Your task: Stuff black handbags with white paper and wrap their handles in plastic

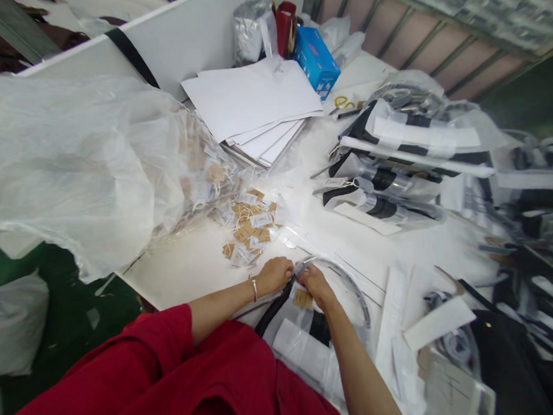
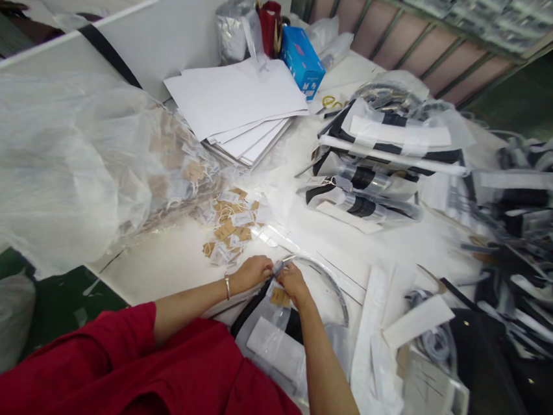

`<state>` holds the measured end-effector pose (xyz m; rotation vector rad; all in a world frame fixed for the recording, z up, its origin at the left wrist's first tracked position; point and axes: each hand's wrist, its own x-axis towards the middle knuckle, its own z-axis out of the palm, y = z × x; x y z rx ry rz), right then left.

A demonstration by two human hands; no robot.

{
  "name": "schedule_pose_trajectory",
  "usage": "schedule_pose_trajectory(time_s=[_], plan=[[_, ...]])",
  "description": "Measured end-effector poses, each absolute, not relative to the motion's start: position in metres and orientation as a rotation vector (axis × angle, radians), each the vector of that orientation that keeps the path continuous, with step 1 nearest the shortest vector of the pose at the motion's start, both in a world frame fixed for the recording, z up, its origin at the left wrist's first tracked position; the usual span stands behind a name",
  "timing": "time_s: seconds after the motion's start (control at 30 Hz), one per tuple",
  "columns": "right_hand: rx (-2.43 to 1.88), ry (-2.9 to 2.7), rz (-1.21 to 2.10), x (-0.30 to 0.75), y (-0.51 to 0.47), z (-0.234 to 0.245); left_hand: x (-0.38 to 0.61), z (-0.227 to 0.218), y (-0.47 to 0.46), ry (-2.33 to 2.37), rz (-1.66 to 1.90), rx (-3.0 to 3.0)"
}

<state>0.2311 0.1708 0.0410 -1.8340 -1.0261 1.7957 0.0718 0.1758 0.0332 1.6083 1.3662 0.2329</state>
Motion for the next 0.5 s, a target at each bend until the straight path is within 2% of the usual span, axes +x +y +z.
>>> schedule_pose_trajectory(time_s=[0.13,0.23,0.37,0.5], plan=[[-1.776,-0.935,1.855,0.234,0.168,0.043,0.067,0.036,0.175,1.402,0.22,1.62],[-1.889,-0.906,1.888,0.241,0.165,0.047,0.06,0.037,0.17,1.472,0.268,1.602],[-1.907,-0.884,1.922,0.249,0.156,0.053,0.05,0.034,0.163,1.48,0.411,1.36],[-2.007,-1.291,1.469,0.238,0.146,0.059,0.049,0.03,0.156,1.418,0.429,1.226]])
